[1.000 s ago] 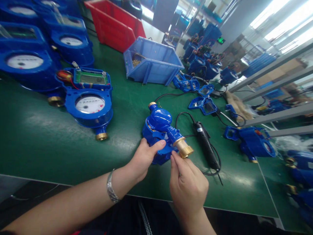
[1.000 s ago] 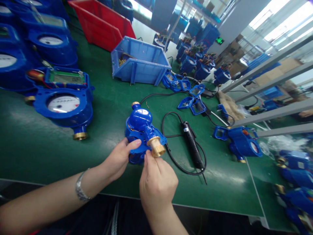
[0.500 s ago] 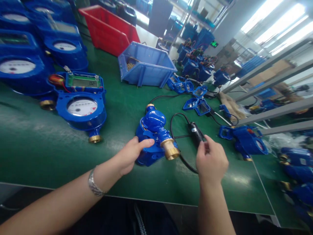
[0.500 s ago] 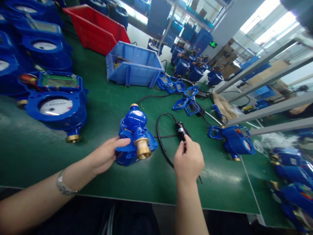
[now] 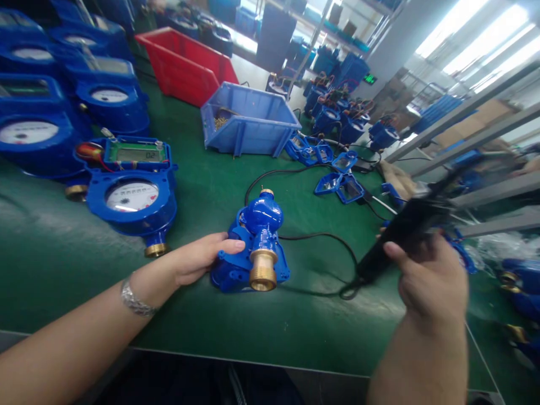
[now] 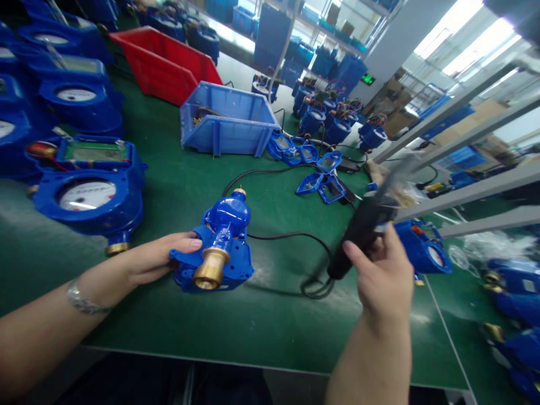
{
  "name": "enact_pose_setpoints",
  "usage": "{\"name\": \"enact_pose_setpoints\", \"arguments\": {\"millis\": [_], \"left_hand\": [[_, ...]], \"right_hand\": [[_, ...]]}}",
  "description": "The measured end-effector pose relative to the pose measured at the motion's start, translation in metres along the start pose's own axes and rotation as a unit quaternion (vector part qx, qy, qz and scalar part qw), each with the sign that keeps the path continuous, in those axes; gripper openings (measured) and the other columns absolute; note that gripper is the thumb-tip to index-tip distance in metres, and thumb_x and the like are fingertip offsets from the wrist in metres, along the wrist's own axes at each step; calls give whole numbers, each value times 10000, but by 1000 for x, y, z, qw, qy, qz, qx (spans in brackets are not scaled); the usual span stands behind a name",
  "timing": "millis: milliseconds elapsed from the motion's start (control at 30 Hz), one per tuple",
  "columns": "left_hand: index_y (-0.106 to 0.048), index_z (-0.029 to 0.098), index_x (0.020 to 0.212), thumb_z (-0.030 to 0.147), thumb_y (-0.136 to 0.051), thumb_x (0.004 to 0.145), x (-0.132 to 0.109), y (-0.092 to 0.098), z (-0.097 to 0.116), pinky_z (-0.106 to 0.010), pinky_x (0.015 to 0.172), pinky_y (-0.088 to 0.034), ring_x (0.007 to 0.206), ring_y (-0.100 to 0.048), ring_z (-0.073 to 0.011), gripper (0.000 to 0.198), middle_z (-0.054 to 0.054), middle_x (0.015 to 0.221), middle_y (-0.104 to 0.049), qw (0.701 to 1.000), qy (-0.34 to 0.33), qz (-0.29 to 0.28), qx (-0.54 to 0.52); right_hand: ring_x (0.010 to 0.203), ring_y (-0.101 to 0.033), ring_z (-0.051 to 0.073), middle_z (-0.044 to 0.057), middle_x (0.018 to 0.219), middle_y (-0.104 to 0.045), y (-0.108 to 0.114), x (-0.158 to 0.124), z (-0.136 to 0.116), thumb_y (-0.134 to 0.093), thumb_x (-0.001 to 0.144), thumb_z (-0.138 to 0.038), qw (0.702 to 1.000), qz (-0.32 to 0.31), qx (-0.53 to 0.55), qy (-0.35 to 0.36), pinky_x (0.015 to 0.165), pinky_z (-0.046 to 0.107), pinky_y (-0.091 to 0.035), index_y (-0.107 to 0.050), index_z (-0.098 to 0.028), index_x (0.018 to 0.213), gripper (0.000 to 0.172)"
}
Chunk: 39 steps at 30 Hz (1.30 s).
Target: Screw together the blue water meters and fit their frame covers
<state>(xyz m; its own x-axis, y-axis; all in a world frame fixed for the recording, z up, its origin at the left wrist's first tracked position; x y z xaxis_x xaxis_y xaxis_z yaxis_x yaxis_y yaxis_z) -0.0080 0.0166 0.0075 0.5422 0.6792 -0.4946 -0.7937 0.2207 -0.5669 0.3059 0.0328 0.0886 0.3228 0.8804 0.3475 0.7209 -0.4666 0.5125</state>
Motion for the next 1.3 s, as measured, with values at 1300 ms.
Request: {"name": "enact_pose_setpoints", "arguments": {"millis": [1300], "left_hand": [[-604, 150, 1065, 455, -716, 654, 2, 3, -3, -324, 837, -506, 919, -658, -251, 523, -99, 1050, -703, 1000, 8, -2, 8]], "right_hand": [[463, -535, 133, -63, 524, -555, -83, 14, -109, -573, 589, -110, 907, -65, 415, 8, 480, 273, -438, -536, -147, 862, 278]]}}
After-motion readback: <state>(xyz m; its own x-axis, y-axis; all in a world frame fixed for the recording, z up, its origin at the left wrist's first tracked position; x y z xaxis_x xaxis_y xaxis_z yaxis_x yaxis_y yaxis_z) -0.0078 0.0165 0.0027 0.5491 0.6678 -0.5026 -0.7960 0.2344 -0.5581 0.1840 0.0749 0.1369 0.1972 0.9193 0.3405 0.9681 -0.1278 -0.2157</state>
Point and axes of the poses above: each hand's wrist, its own x-axis towards the middle knuckle, its own y-axis out of the back of the hand, z = x × y, the point moved 1 cm from there along x, towards the middle knuckle
